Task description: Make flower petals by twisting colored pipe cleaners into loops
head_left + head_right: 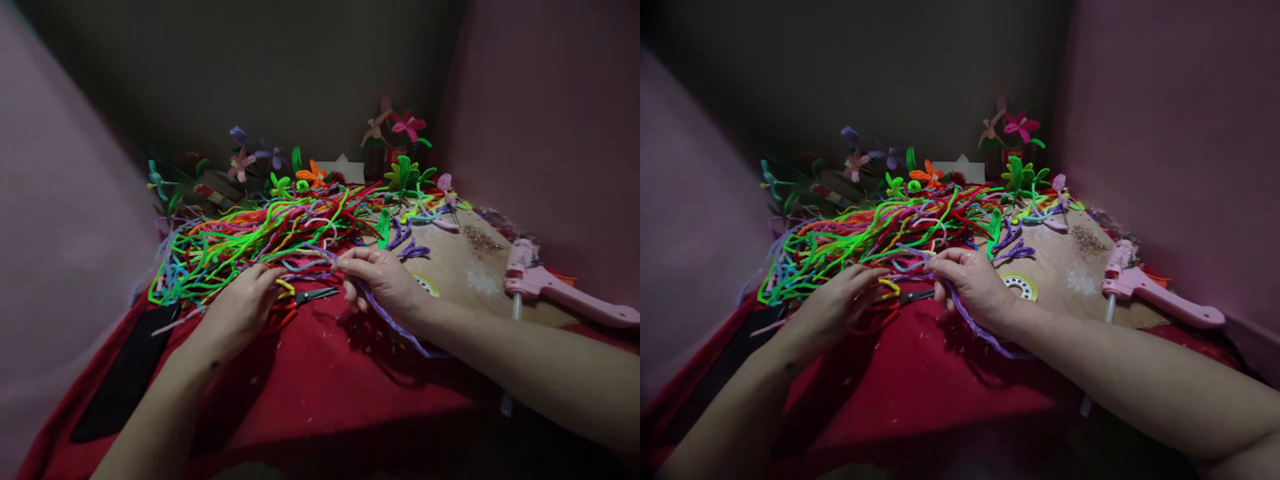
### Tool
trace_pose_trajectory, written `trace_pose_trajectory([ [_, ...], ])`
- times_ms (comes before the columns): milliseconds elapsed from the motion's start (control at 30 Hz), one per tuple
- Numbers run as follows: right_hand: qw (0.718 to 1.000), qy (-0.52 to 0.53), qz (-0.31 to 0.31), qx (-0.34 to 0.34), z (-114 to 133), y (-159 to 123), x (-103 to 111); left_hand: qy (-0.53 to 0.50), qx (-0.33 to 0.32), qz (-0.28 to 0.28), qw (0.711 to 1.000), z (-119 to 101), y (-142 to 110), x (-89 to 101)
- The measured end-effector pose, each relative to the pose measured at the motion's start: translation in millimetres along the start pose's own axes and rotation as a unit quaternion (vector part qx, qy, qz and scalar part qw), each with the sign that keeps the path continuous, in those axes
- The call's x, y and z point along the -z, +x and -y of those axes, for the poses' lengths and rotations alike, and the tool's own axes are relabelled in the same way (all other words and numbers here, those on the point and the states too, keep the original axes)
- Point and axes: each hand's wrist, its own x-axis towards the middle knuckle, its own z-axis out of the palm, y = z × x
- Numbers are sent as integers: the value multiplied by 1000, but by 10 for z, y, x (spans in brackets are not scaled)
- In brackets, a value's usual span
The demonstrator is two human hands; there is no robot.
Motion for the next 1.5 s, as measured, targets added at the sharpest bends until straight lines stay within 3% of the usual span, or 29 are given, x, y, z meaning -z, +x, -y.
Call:
trace_pose_trajectory([
  [33,1000,0,8,-3,1,-13,-12,-85,36,-12,996,-90,6,-4],
  [67,1000,0,20,-6,-1,-25,-21,-187,72,11,980,-190,8,-21],
  [133,999,2,50,-13,-11,-43,-30,-374,107,61,919,-387,17,-89],
  [167,998,4,65,-18,-16,-50,-33,-431,105,49,895,-469,25,-132],
  [300,995,1,95,-43,-20,-60,-41,-467,132,-67,872,-612,70,-270],
  [433,994,-4,93,-61,-36,-43,-36,-460,141,-102,871,-580,73,-315],
  [500,992,10,110,-55,-59,-29,-22,-474,147,-105,862,-564,65,-333],
  [700,988,34,131,-77,-69,-19,-12,-571,185,-76,796,-564,74,-363],
  [867,983,63,132,-115,-32,-19,-25,-601,175,-32,779,-533,71,-336],
  [1033,980,71,143,-121,-51,6,4,-589,181,-43,787,-547,57,-360],
  [1167,986,55,117,-106,-68,16,5,-602,183,-10,778,-555,61,-408],
  [1267,989,36,101,-102,-80,14,4,-588,181,-10,788,-538,60,-397],
  [1367,991,25,94,-93,-89,20,16,-505,167,-4,847,-463,36,-281],
  [1500,992,40,86,-79,-94,53,44,-226,117,14,967,-203,-48,-67],
])
